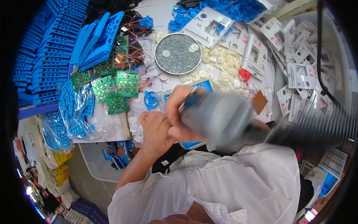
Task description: Assembling scientific calculators by placing electronic components into frames and using a dispenser tool.
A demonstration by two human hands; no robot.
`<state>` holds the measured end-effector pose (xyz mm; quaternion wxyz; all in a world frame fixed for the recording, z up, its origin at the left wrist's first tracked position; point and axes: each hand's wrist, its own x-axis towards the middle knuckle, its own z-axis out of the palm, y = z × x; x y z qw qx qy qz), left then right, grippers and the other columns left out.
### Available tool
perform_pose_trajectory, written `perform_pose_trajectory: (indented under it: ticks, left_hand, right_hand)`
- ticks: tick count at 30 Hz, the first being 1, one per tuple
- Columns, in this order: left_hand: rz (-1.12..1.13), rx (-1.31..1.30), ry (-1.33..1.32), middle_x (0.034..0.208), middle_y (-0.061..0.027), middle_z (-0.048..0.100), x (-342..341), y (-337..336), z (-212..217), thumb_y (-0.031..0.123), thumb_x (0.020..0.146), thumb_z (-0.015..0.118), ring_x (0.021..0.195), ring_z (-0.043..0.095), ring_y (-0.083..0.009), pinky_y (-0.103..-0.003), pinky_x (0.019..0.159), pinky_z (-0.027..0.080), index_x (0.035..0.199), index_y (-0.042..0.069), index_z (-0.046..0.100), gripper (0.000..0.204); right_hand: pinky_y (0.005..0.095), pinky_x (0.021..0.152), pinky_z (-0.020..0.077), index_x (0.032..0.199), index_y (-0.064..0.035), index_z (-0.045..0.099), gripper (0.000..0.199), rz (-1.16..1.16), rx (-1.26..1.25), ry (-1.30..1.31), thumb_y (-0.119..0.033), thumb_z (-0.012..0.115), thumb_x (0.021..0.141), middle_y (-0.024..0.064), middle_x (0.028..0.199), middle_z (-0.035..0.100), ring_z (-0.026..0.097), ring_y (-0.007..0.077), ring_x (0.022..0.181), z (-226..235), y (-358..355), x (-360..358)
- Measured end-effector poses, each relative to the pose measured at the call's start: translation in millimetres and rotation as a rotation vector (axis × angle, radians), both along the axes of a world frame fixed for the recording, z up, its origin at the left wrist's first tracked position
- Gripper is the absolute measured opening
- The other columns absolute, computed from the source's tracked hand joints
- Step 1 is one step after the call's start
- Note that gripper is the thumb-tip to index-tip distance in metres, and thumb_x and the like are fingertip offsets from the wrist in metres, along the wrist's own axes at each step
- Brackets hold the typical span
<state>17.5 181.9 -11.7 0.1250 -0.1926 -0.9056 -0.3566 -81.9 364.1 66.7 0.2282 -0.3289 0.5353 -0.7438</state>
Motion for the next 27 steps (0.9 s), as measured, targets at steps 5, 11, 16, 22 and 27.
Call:
perform_pose_trajectory:
  ticks: [5, 11, 16, 22, 27]
  left_hand:
    - [-0.058, 0.196, -0.124, 0.128, -0.0121, 0.061, -16, -5, 1, 0.023, 0.073, 0.084, 0.115, 0.054, -0.0336, -0.048, 0.103, 0.033, 0.111, 0.009, 0.067, 0.043]
    - [0.191, 0.669, -0.496, 0.109, -0.0124, 0.067, -22, 8, -10, 0.018, 0.09, 0.072, 0.107, 0.057, -0.0302, -0.039, 0.095, 0.042, 0.115, 0.004, 0.065, 0.03]
    - [0.197, 0.98, -0.686, 0.107, -0.0106, 0.065, -27, 18, -9, 0.015, 0.099, 0.064, 0.101, 0.059, -0.0183, -0.033, 0.088, 0.048, 0.116, 0.0, 0.061, 0.023]
    - [0.158, 0.943, -0.577, 0.11, -0.011, 0.063, -27, 16, -4, 0.014, 0.1, 0.064, 0.098, 0.06, -0.016, -0.031, 0.076, 0.051, 0.124, -0.003, 0.056, 0.031]
    - [0.277, 0.296, -0.244, 0.105, -0.0142, 0.06, -17, 15, 22, 0.016, 0.082, 0.083, 0.091, 0.062, -0.0278, -0.035, 0.072, 0.051, 0.125, -0.001, 0.058, 0.053]
  right_hand:
    - [0.0392, 0.084, 0.05, 0.154, -0.0028, 0.03, 0.096, -0.276, -0.092, -0.003, -0.031, 0.087, 0.082, 0.0152, 0.117, 0.061, 0.06, 0.0236, 0.101, 21, 32, -11]
    - [0.0455, 0.107, 0.0426, 0.152, -0.0005, 0.03, 0.093, -0.738, 0.403, 0.421, -0.011, 0.083, 0.076, 0.0231, 0.159, 0.029, 0.042, 0.0314, 0.138, -30, 78, 31]
    - [0.0464, 0.104, 0.0467, 0.142, -0.0065, 0.044, 0.086, -0.644, 0.776, 0.725, -0.015, 0.089, 0.069, 0.0284, 0.161, 0.021, 0.048, 0.0383, 0.132, -36, 70, 9]
    - [0.0431, 0.091, 0.0541, 0.126, -0.0063, 0.062, 0.061, -0.456, 0.69, 0.803, -0.009, 0.086, 0.07, 0.0144, 0.121, 0.065, 0.062, 0.037, 0.112, -42, 52, 1]
    - [0.0416, 0.084, 0.0557, 0.121, -0.0061, 0.063, 0.053, -0.35, 0.646, 0.764, -0.011, 0.085, 0.073, 0.0134, 0.116, 0.065, 0.065, 0.0352, 0.103, -39, 57, -26]
